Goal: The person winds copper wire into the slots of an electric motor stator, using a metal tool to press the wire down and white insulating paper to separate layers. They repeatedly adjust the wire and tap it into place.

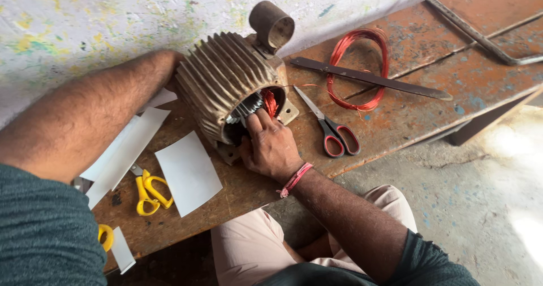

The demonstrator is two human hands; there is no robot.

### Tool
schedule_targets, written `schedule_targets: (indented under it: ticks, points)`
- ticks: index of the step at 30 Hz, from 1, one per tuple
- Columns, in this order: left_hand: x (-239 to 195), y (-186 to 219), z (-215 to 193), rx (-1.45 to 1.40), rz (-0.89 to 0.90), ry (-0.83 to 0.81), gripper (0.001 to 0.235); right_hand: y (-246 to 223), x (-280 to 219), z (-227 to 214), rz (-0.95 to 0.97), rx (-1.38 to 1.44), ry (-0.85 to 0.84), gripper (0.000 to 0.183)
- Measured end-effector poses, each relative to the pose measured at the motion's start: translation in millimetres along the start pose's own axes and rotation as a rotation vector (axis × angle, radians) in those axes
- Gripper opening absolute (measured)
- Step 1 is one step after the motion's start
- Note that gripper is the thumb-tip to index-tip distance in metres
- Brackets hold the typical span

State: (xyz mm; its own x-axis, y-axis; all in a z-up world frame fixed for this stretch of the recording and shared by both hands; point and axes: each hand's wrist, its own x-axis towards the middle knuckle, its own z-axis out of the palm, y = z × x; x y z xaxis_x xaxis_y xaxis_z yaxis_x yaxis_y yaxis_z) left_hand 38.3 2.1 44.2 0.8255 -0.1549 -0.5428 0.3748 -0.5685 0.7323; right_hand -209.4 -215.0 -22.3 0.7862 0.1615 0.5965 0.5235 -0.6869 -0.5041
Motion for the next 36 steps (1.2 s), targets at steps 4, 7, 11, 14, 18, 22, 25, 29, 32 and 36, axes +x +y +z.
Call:
schedule_targets:
  ticks: [4,7,11,14,18,22,25,29,32,36]
  points:
    - [-2,-5,4,0.020,-0.003,0.010,0.021,2,-1,-4,-0.015,0.002,0.005,0.033]
    - [1,-9,3,0.039,-0.018,0.015,0.020,2,1,-5,-0.023,0.016,0.014,0.034]
    - [6,-12,1,0.074,-0.037,0.025,0.018,2,1,-4,0.026,0.029,-0.024,0.033]
    - [8,-12,-5,0.088,-0.034,0.040,0.017,1,4,-4,-0.021,0.032,0.024,0.032]
    - [16,-16,-7,0.102,-0.026,0.062,0.016,2,0,-7,-0.046,0.043,0.057,0.032]
    - [26,-26,-5,0.087,0.011,0.097,0.015,1,-4,-5,0.003,0.016,0.022,0.031]
    - [27,-43,-7,0.051,0.042,0.162,0.015,-2,-7,-4,-0.079,0.022,0.094,0.033]
    - [36,-51,-5,0.017,0.124,0.251,0.015,-4,-4,-5,-0.007,0.023,0.034,0.034]
    - [40,-57,1,0.024,0.188,0.324,0.015,-8,-6,-8,-0.045,-0.006,0.043,0.034]
    - [3,-63,10,0.275,0.651,0.808,0.015,-9,-11,-17,-0.091,-0.093,0.007,0.035]
